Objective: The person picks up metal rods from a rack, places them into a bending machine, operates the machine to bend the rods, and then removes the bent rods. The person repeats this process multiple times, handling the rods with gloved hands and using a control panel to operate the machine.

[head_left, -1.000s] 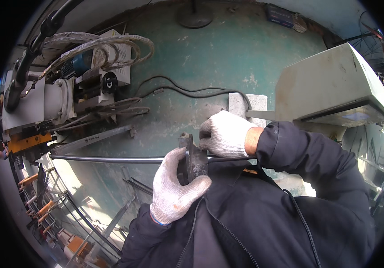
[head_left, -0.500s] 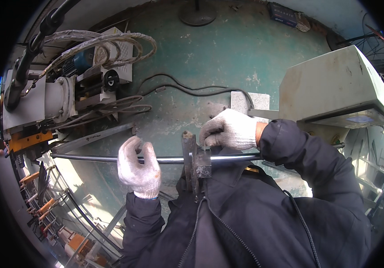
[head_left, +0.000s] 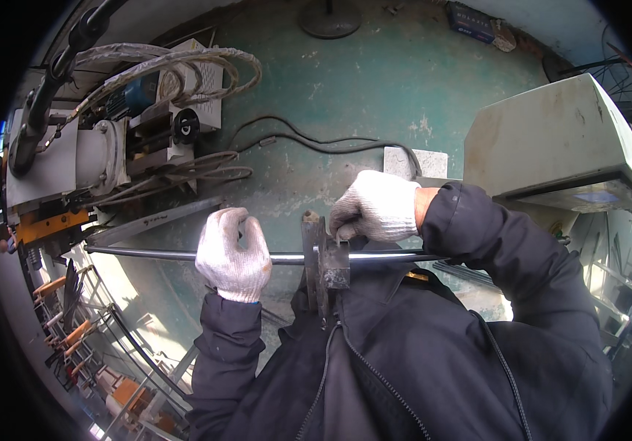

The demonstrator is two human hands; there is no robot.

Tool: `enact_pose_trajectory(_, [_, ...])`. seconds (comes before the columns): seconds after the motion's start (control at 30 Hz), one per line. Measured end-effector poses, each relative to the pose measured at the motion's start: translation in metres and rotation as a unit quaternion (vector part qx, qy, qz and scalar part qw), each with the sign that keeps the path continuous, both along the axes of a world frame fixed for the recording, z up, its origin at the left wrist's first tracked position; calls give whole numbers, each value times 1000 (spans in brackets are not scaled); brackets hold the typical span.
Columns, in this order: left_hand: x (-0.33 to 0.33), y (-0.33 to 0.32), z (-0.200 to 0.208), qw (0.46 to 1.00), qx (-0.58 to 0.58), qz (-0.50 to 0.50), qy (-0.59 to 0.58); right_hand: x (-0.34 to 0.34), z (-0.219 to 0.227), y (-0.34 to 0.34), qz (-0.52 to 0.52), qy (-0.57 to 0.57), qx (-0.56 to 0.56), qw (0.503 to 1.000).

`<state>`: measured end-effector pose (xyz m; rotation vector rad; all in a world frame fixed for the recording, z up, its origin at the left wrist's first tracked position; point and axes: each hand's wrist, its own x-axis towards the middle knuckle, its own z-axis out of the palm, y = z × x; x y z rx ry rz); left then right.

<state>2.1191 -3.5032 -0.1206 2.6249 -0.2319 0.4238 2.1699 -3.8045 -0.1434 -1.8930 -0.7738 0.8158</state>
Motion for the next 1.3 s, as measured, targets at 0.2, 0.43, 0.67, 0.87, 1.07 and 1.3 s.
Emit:
enact_pose_trajectory(0.2, [1,3,-2,1000,5,-11,-29,-21,-1,-21,-62,26,-124,990])
enact_pose_trajectory(0.43, [-1,7,-2,996,-16,-40,-79,-49,9,-29,-124,8,-200,972])
enact_pose_trajectory(0.67, [-1,16,-3,994,-17,-5,-111,-53,40,-23,-161,-40,-154,974])
enact_pose_trajectory(0.87, [-10,15,6,993,-49,43,-98,-45,-10,-25,-122,60,-49,990])
enact_pose_trajectory(1.07, [-43,51,22,942,-324,19,-90,-32,2,-40,-433,163,8,887])
enact_pose_trajectory(1.3, [-101,206,-4,931,-327,159,37,5,135,116,-352,-179,33,918])
